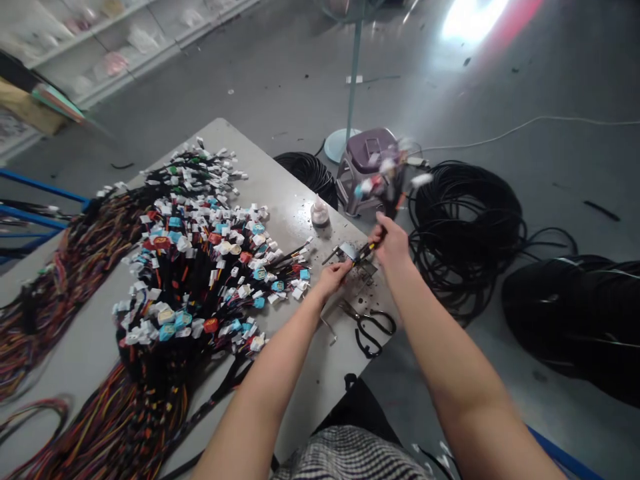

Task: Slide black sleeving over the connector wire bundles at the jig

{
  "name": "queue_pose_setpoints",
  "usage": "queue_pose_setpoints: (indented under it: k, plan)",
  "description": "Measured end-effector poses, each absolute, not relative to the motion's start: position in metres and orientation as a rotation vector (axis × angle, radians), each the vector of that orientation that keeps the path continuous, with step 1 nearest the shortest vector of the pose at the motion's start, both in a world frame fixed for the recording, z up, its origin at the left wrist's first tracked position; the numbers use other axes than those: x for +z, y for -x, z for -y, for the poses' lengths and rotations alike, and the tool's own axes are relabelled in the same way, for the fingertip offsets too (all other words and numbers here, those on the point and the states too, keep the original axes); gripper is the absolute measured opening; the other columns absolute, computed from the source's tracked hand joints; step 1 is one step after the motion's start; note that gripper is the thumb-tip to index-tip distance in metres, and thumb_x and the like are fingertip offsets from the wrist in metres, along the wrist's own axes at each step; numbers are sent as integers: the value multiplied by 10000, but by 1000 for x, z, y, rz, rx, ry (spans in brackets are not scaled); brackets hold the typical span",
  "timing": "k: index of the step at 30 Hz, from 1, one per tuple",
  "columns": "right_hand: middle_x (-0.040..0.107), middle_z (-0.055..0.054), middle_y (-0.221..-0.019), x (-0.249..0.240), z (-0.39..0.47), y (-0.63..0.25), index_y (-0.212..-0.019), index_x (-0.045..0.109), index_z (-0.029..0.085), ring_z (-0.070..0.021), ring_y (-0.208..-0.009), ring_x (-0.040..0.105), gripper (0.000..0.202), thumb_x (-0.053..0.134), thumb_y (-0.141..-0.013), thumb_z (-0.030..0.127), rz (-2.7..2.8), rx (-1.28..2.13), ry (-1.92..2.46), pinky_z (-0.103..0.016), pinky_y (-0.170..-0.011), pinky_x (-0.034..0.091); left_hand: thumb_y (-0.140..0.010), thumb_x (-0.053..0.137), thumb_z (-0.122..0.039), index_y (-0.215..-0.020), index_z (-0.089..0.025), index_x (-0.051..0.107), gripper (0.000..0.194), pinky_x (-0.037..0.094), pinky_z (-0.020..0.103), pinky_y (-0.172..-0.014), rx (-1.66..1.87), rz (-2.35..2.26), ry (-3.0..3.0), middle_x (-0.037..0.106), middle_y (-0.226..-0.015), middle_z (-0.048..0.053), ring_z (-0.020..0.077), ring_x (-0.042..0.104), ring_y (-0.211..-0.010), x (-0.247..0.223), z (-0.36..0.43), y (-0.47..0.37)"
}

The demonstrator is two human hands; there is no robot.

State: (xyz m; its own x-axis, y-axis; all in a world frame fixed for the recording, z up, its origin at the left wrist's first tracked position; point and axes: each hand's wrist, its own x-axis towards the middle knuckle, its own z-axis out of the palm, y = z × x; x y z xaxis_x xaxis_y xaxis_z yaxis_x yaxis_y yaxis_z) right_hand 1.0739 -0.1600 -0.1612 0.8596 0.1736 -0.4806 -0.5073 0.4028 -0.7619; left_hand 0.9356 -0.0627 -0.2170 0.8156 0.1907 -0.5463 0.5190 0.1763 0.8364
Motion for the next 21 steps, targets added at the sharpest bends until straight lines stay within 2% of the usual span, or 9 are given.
queue_pose_setpoints:
  k: [3, 5, 7, 10, 12, 14, 17, 19, 21]
  plan:
    - [367, 106, -504, -129, 192, -1079, -836, 545, 198, -52, -389, 314, 242, 723, -679, 244, -168, 354, 986, -156, -382, 288, -591, 607, -840, -628, -172, 529, 674, 189, 241, -466, -270, -598, -1394, 420, -483, -48, 69, 315, -451, -219, 62, -938]
    - [289, 110, -461, -115, 196, -1087, -745, 546, 189, -50, -353, 253, 226, 728, -676, 304, -38, 347, 997, -172, -346, 244, -597, 588, -852, -632, -170, 539, 685, 194, 242, -472, -280, -616, -1393, 381, -472, -56, 72, 303, -459, -221, 61, -936]
    - [244, 110, -436, -113, 184, -1089, -640, 486, 191, -52, -336, 217, 325, 739, -675, 391, 7, 342, 1044, -191, -321, 217, -648, 544, -851, -594, -177, 514, 677, 198, 249, -479, -274, -653, -1448, 345, -468, -55, 79, 291, -471, -225, 59, -928]
    - [267, 104, -444, -128, 153, -1079, -596, 384, 210, -52, -344, 242, 482, 789, -633, 468, -26, 281, 1144, -197, -312, 223, -749, 481, -812, -508, -199, 395, 664, 211, 263, -492, -220, -687, -1585, 316, -490, -35, 90, 279, -493, -229, 54, -906]
    - [266, 100, -448, -142, 139, -1069, -592, 346, 220, -53, -349, 251, 523, 779, -658, 506, -40, 252, 1219, -198, -315, 227, -789, 454, -791, -496, -211, 355, 657, 221, 270, -490, -223, -701, -1617, 309, -499, -25, 98, 279, -492, -228, 51, -894]
    - [259, 93, -453, -153, 132, -1064, -595, 333, 225, -55, -356, 261, 521, 737, -719, 530, -11, 250, 1274, -200, -325, 230, -809, 415, -793, -528, -213, 411, 644, 239, 273, -479, -294, -709, -1562, 353, -506, -14, 107, 307, -478, -226, 50, -892]
    - [272, 81, -482, -163, 127, -1064, -633, 370, 218, -65, -395, 310, 475, 699, -776, 530, 80, 239, 1305, -194, -357, 248, -827, 363, -799, -677, -202, 558, 645, 259, 273, -460, -422, -665, -1444, 444, -540, 2, 118, 351, -460, -221, 51, -905]
    - [295, 72, -507, -168, 123, -1063, -664, 396, 212, -76, -440, 356, 455, 696, -781, 534, 103, 229, 1322, -189, -385, 275, -826, 375, -796, -695, -198, 569, 642, 242, 268, -454, -426, -644, -1459, 411, -515, -10, 114, 334, -451, -222, 52, -912]
    - [313, 65, -522, -174, 119, -1056, -681, 407, 211, -82, -465, 368, 462, 686, -772, 567, 76, 258, 1327, -190, -399, 289, -810, 410, -800, -611, -202, 516, 638, 227, 266, -454, -360, -649, -1536, 352, -481, -20, 108, 316, -450, -226, 51, -908]
